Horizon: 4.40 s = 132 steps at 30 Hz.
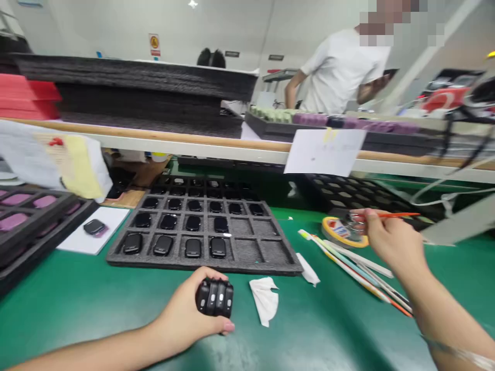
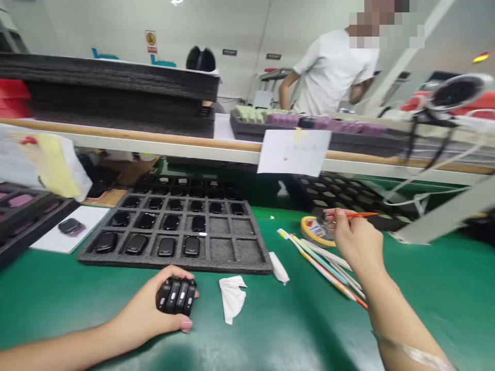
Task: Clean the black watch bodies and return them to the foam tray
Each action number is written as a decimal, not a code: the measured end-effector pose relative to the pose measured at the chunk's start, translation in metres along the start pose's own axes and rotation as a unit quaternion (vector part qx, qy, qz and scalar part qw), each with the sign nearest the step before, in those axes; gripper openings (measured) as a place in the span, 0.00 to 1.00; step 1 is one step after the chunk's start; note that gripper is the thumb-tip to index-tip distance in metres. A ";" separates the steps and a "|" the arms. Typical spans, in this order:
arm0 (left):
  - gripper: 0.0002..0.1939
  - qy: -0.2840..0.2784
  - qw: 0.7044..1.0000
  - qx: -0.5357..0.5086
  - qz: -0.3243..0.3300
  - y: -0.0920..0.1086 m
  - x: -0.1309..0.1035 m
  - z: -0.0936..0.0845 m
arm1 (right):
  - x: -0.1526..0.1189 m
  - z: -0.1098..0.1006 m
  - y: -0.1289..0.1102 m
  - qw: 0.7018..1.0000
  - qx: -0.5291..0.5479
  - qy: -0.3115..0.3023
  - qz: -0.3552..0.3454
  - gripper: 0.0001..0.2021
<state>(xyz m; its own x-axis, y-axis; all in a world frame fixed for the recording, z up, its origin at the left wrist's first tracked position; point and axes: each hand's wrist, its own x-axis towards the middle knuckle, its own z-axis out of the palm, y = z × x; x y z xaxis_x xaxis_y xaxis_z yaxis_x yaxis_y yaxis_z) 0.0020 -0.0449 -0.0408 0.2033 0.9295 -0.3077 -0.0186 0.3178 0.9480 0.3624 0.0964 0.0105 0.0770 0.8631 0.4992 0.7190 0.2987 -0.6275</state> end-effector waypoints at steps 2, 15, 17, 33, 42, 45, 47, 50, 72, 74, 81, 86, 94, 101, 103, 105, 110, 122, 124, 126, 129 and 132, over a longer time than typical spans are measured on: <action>0.31 0.000 1.000 0.001 -0.015 0.001 0.001 0.000 | -0.015 0.021 -0.028 0.999 0.044 -0.012 0.014 0.20; 0.28 0.000 1.000 -0.028 0.006 -0.005 0.006 0.001 | -0.133 0.115 -0.146 0.887 0.258 -0.352 -0.154 0.12; 0.27 0.004 1.000 0.002 0.004 -0.002 0.006 0.000 | -0.135 0.116 -0.141 0.894 0.225 -0.338 -0.190 0.11; 0.29 0.017 0.999 0.043 0.026 -0.018 0.010 -0.001 | -0.146 0.124 -0.137 0.913 0.215 -0.244 -0.248 0.08; 0.30 0.012 0.998 0.056 0.026 -0.013 0.008 0.000 | -0.150 0.126 -0.141 0.917 0.221 -0.233 -0.238 0.08; 0.28 0.011 0.999 0.042 0.030 -0.012 0.008 0.001 | -0.153 0.126 -0.143 0.912 0.219 -0.232 -0.259 0.07; 0.27 0.018 0.999 0.037 0.029 -0.012 0.008 0.001 | -0.154 0.126 -0.144 0.910 0.219 -0.227 -0.267 0.07; 0.27 0.015 0.999 0.027 0.027 -0.012 0.008 0.002 | -0.154 0.127 -0.143 0.915 0.221 -0.212 -0.264 0.08; 0.29 -0.005 0.999 0.027 0.033 -0.013 0.006 0.001 | -0.155 0.125 -0.142 0.920 0.214 -0.207 -0.255 0.08; 0.28 -0.001 0.999 0.024 0.034 -0.015 0.007 0.001 | -0.155 0.124 -0.144 0.921 0.216 -0.204 -0.254 0.09; 0.28 0.011 0.999 0.028 0.020 -0.018 0.009 0.001 | -0.149 0.120 -0.146 0.912 0.268 -0.184 -0.252 0.09; 0.29 -0.005 0.999 0.016 0.047 -0.016 0.009 0.001 | -0.138 0.121 -0.134 0.899 0.220 -0.206 -0.317 0.14; 0.26 0.000 0.997 0.038 0.063 -0.015 0.008 0.000 | -0.135 0.119 -0.131 0.903 0.222 -0.256 -0.263 0.17; 0.23 -0.010 0.996 0.071 0.043 -0.004 0.002 0.002 | -0.149 0.118 -0.142 0.906 0.327 -0.225 -0.147 0.08; 0.22 -0.007 0.995 0.083 0.045 -0.003 0.001 0.003 | -0.152 0.122 -0.142 0.910 0.319 -0.224 -0.142 0.07; 0.22 -0.006 0.995 0.090 0.044 -0.002 0.001 0.003 | -0.154 0.123 -0.141 0.912 0.293 -0.235 -0.163 0.07; 0.22 -0.009 0.995 0.084 0.046 -0.003 -0.001 0.003 | -0.154 0.120 -0.137 0.918 0.242 -0.226 -0.218 0.06; 0.27 -0.002 0.993 0.116 0.029 -0.007 0.002 -0.001 | -0.130 0.087 -0.126 0.960 0.207 -0.083 -0.168 0.11; 0.27 -0.023 0.992 0.121 0.036 -0.007 0.000 -0.003 | -0.114 0.064 -0.098 0.996 0.050 -0.006 -0.079 0.16; 0.26 -0.038 0.990 0.128 0.043 -0.007 -0.001 -0.004 | -0.099 0.041 -0.065 0.997 -0.078 -0.016 -0.017 0.19; 0.26 -0.052 0.990 0.125 0.045 -0.008 -0.002 -0.004 | -0.087 0.019 -0.022 0.974 -0.217 -0.062 0.032 0.23; 0.26 -0.060 0.993 0.088 0.049 -0.009 -0.001 -0.003 | -0.089 0.017 -0.002 0.955 -0.283 -0.082 0.044 0.21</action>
<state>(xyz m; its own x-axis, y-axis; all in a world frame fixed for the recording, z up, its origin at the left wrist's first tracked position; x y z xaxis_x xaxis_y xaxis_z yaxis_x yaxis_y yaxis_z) -0.0013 -0.0483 -0.0493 0.3246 0.9221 -0.2105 0.1243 0.1790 0.9760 0.3427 0.0255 -0.0431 0.0787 0.9409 0.3294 0.9761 -0.0057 -0.2171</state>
